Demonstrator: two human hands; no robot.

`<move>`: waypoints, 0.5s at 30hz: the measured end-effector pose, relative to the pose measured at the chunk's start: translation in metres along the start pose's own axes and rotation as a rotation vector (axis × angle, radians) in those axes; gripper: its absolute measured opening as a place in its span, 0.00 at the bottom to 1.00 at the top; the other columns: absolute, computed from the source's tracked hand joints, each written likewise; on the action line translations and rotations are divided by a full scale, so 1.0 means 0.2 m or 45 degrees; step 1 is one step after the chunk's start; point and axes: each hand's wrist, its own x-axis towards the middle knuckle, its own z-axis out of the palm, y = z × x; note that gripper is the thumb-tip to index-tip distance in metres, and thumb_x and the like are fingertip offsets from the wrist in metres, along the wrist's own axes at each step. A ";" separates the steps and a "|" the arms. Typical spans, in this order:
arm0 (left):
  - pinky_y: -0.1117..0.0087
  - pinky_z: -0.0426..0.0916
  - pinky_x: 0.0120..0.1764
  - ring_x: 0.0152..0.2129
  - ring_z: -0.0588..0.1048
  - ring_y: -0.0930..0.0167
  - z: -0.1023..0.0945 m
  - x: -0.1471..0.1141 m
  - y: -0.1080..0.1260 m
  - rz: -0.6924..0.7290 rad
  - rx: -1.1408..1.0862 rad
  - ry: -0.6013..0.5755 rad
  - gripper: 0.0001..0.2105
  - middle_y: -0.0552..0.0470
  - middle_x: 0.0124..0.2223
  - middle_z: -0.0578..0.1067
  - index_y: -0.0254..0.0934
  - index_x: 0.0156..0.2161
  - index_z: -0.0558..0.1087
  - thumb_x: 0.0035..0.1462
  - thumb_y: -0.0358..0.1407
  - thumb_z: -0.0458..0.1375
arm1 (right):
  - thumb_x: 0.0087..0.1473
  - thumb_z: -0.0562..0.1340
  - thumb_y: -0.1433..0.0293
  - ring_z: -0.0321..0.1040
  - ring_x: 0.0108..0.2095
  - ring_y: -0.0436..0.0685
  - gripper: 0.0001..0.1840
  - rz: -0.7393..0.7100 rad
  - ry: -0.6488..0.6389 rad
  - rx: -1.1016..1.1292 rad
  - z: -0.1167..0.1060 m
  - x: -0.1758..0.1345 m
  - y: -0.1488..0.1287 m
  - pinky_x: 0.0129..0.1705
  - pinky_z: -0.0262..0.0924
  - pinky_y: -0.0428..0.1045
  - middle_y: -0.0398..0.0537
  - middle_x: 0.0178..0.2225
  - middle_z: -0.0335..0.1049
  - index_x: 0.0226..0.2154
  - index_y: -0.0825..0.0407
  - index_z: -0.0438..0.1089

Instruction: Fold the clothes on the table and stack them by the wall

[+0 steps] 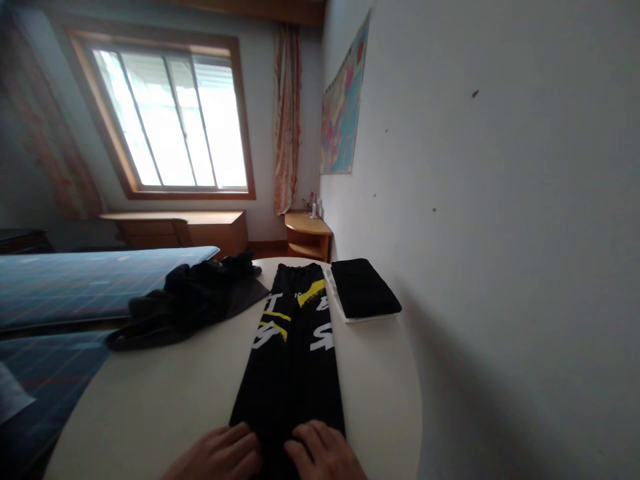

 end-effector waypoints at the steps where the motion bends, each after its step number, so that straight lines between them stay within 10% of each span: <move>1: 0.71 0.65 0.30 0.29 0.74 0.70 -0.02 0.02 -0.01 -0.038 -0.041 -0.027 0.06 0.56 0.34 0.76 0.41 0.36 0.67 0.59 0.31 0.61 | 0.62 0.60 0.68 0.74 0.38 0.55 0.10 0.020 0.018 -0.013 0.02 0.00 -0.01 0.38 0.68 0.48 0.42 0.40 0.76 0.46 0.43 0.68; 7: 0.73 0.68 0.36 0.33 0.76 0.70 -0.19 0.09 -0.05 -0.178 -0.248 -0.264 0.08 0.56 0.39 0.79 0.42 0.43 0.68 0.59 0.30 0.59 | 0.56 0.63 0.69 0.73 0.36 0.55 0.13 0.090 -0.209 0.101 -0.06 0.07 0.00 0.33 0.64 0.46 0.39 0.38 0.77 0.45 0.44 0.69; 15: 0.68 0.70 0.48 0.42 0.77 0.67 -0.24 0.04 -0.10 -0.182 -0.364 -0.207 0.20 0.53 0.47 0.79 0.46 0.54 0.68 0.55 0.29 0.57 | 0.57 0.56 0.73 0.73 0.45 0.56 0.19 0.431 -0.570 0.468 -0.31 0.22 0.02 0.48 0.65 0.47 0.44 0.44 0.78 0.49 0.45 0.73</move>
